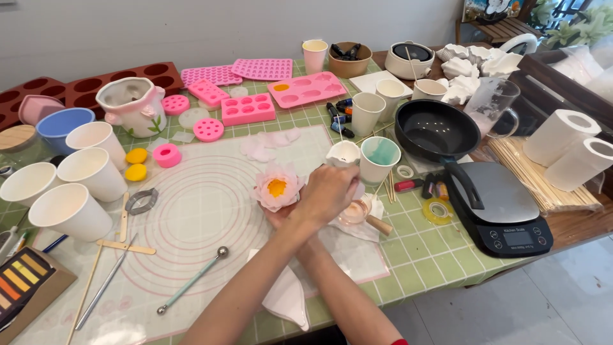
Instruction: Making a lotus-shaped candle by attaching wax petals.
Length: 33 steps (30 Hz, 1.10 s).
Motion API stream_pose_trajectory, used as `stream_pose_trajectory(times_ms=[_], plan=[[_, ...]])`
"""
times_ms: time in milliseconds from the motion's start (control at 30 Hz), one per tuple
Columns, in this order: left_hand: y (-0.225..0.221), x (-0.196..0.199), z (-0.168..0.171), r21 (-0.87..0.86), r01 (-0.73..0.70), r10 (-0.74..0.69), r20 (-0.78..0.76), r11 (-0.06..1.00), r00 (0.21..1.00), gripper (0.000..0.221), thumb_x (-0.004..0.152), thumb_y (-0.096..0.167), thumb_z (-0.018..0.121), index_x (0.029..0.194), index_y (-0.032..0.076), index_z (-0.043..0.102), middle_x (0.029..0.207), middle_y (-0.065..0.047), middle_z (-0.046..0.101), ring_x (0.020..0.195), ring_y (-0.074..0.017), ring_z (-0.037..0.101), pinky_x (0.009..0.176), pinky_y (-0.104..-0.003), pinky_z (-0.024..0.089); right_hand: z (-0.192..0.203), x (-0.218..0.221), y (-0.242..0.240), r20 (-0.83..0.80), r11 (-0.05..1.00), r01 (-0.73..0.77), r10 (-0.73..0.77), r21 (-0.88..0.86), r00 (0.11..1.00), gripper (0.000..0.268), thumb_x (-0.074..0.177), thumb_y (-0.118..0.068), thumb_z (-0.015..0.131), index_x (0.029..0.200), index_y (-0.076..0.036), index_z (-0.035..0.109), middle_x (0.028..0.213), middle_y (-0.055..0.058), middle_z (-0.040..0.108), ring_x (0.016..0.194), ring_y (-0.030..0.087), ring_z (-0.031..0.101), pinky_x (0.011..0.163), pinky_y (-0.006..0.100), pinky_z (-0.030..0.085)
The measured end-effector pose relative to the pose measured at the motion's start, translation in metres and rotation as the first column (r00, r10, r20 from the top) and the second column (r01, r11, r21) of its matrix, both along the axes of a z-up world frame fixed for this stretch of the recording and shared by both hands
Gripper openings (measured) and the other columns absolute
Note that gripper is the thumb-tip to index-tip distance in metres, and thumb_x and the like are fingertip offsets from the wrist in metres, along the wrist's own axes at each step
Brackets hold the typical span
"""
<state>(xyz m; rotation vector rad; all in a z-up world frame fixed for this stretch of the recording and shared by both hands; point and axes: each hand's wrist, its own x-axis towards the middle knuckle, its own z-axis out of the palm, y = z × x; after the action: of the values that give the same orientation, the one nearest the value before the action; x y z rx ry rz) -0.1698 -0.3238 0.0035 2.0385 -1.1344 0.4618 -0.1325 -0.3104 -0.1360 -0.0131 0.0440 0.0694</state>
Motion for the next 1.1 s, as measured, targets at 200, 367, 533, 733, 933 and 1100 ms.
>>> stream_pose_trajectory(times_ms=[200, 367, 533, 733, 933, 1100], plan=[[-0.011, -0.004, -0.024, 0.069, 0.014, -0.021, 0.106, 0.998, 0.994, 0.006, 0.084, 0.011, 0.068, 0.085, 0.005, 0.070, 0.078, -0.013, 0.072, 0.077, -0.0311, 0.070, 0.076, -0.045, 0.052, 0.007, 0.002, -0.003, -0.018, 0.998, 0.052, -0.053, -0.019, 0.998, 0.054, 0.100, -0.052, 0.051, 0.133, -0.011, 0.060, 0.134, 0.010, 0.063, 0.122, 0.031, 0.060, 0.104, 0.053, 0.049], [-0.014, -0.010, -0.026, 0.145, 0.009, -0.030, 0.143, 0.989, 0.989, 0.009, 0.084, 0.013, 0.069, 0.080, 0.004, 0.068, 0.077, -0.013, 0.072, 0.078, -0.0299, 0.070, 0.078, -0.044, 0.049, 0.014, -0.003, -0.007, 0.020, 0.998, 0.050, -0.050, -0.023, 0.999, 0.051, 0.102, -0.051, 0.055, 0.130, -0.009, 0.061, 0.127, 0.009, 0.066, 0.117, 0.028, 0.063, 0.101, 0.048, 0.053], [-0.016, -0.010, -0.035, 0.194, 0.015, -0.041, 0.133, 0.981, 0.990, 0.005, 0.082, 0.010, 0.068, 0.083, 0.005, 0.069, 0.078, -0.012, 0.072, 0.079, -0.0285, 0.070, 0.077, -0.042, 0.049, -0.006, 0.008, -0.009, 0.073, 0.998, 0.012, -0.017, 0.068, 0.997, 0.046, 0.103, -0.048, 0.060, 0.124, -0.007, 0.062, 0.120, 0.010, 0.067, 0.112, 0.028, 0.066, 0.099, 0.046, 0.056], [-0.014, -0.009, -0.029, 0.240, 0.005, -0.039, 0.136, 0.971, 0.990, 0.006, 0.081, 0.010, 0.068, 0.086, 0.008, 0.072, 0.077, -0.012, 0.072, 0.079, -0.0278, 0.069, 0.077, -0.042, 0.048, 0.003, 0.002, -0.008, 0.153, 0.996, -0.029, 0.016, 0.079, 0.988, 0.042, 0.102, -0.043, 0.061, 0.122, -0.005, 0.062, 0.119, 0.012, 0.067, 0.111, 0.030, 0.066, 0.099, 0.049, 0.056], [-0.007, -0.014, -0.006, 0.057, 0.007, -0.013, 0.111, 0.998, 0.994, 0.007, 0.086, 0.012, 0.068, 0.084, 0.006, 0.072, 0.077, -0.009, 0.072, 0.081, -0.0270, 0.066, 0.079, -0.043, 0.048, -0.009, 0.005, -0.009, 0.019, 0.996, 0.001, -0.003, 0.094, 1.000, 0.044, 0.098, -0.041, 0.060, 0.125, -0.006, 0.063, 0.123, 0.013, 0.068, 0.115, 0.032, 0.064, 0.099, 0.050, 0.054], [-0.006, -0.016, -0.018, 0.058, 0.023, -0.031, 0.154, 0.998, 0.988, 0.009, 0.085, 0.013, 0.068, 0.082, 0.005, 0.069, 0.078, -0.010, 0.071, 0.084, -0.0278, 0.066, 0.080, -0.043, 0.048, 0.001, -0.004, -0.012, -0.007, 0.999, -0.010, 0.010, 0.049, 1.000, 0.041, 0.097, -0.034, 0.060, 0.126, -0.005, 0.062, 0.126, 0.013, 0.067, 0.119, 0.032, 0.064, 0.102, 0.049, 0.054]])
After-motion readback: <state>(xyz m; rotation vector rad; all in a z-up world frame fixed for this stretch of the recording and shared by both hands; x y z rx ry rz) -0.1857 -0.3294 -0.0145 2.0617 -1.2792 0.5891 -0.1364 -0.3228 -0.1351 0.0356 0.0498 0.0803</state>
